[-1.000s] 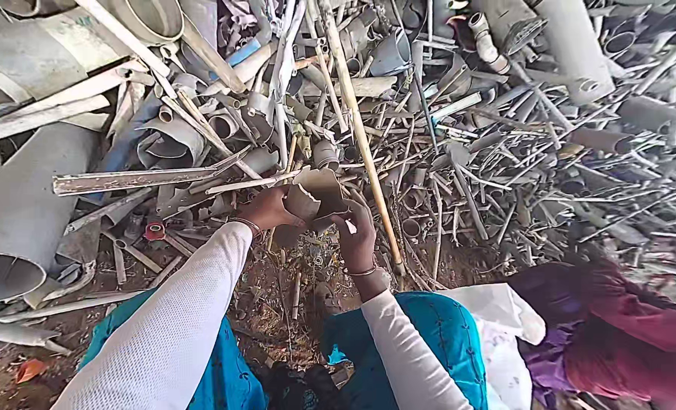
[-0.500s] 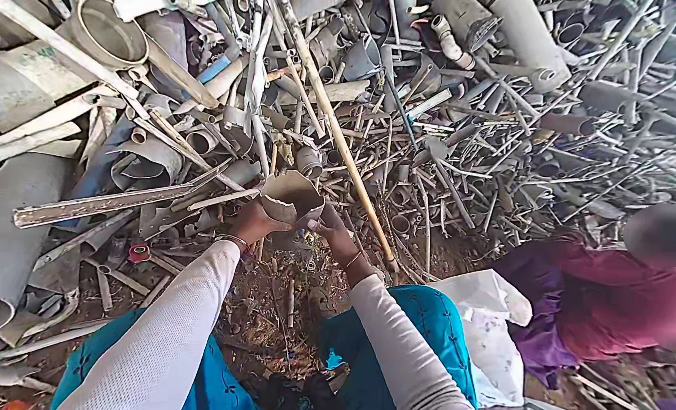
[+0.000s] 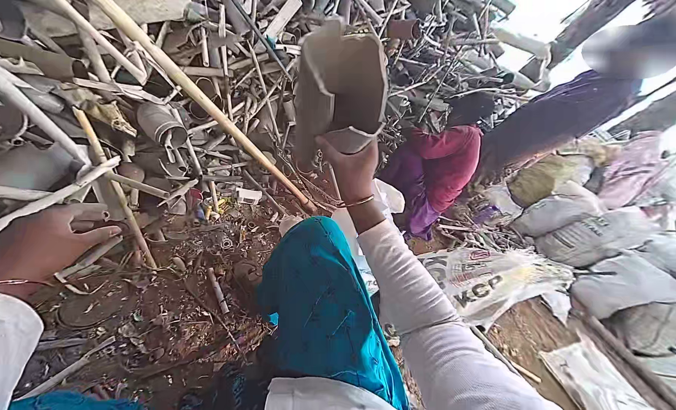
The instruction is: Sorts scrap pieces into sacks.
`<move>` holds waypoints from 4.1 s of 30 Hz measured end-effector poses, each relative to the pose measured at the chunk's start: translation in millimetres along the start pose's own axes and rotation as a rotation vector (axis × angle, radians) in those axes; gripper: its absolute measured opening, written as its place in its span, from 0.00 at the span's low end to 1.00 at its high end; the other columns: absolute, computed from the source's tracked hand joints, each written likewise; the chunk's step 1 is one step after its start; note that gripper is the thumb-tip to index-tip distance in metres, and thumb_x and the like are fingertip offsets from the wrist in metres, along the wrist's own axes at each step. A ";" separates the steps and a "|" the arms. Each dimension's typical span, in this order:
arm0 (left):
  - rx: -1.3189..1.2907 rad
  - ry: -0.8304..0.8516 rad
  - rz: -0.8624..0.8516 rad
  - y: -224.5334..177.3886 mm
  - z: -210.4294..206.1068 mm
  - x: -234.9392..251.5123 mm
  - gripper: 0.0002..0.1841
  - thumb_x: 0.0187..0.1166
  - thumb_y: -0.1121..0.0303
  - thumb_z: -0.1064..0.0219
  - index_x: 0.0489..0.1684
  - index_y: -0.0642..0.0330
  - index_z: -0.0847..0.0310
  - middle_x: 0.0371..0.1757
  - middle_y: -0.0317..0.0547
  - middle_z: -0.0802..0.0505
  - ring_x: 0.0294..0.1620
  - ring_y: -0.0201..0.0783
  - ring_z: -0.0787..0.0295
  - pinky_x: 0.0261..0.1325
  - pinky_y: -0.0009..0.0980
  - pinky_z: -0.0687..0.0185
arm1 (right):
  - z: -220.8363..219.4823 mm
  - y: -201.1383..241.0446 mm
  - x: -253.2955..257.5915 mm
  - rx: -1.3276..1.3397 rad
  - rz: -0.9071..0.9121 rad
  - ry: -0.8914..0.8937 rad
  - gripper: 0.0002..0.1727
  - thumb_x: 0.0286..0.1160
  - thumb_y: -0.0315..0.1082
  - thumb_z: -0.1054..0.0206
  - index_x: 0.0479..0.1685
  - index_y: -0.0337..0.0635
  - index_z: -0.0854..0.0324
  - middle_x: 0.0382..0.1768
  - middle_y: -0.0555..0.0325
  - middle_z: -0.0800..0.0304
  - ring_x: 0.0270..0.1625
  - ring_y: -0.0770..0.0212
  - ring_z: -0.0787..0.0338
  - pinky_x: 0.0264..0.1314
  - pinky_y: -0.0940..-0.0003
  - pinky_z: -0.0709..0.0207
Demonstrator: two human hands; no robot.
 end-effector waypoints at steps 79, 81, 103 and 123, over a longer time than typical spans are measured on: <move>-0.610 0.040 -0.202 -425.3 -261.8 -81.6 0.28 0.73 0.83 0.45 0.74 0.62 0.18 0.70 0.57 0.11 0.73 0.54 0.15 0.76 0.52 0.26 | 339.4 -198.6 -77.5 -0.843 -0.927 0.226 0.26 0.92 0.46 0.41 0.35 0.29 0.14 0.39 0.38 0.11 0.49 0.43 0.13 0.58 0.42 0.28; -0.528 0.109 -0.144 -425.8 -260.2 -75.4 0.25 0.77 0.83 0.45 0.71 0.58 0.15 0.71 0.57 0.12 0.75 0.53 0.18 0.78 0.52 0.29 | 334.2 -206.2 -92.9 -0.832 -0.952 0.259 0.26 0.92 0.47 0.43 0.35 0.30 0.16 0.36 0.40 0.14 0.45 0.45 0.14 0.54 0.43 0.28; 0.128 0.646 -0.143 -421.2 -272.0 -65.8 0.23 0.84 0.70 0.41 0.78 0.60 0.23 0.73 0.62 0.15 0.77 0.60 0.20 0.77 0.61 0.28 | 320.4 -205.4 -104.8 -1.196 -1.114 1.036 0.35 0.86 0.60 0.42 0.60 0.31 0.15 0.66 0.34 0.13 0.72 0.37 0.15 0.71 0.32 0.26; 0.012 0.523 -0.174 -418.9 -272.9 -63.4 0.29 0.82 0.72 0.38 0.86 0.51 0.29 0.79 0.56 0.18 0.81 0.55 0.23 0.81 0.56 0.30 | 150.3 -155.8 -138.3 -0.916 -0.785 1.194 0.21 0.85 0.33 0.43 0.75 0.43 0.24 0.67 0.40 0.13 0.69 0.38 0.13 0.63 0.34 0.20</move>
Point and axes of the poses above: each hand's wrist, its own x-axis towards the middle knuckle, its own z-axis out of the back of the hand, y = z × x, the point moved 2 cm from there along x, towards the middle knuckle
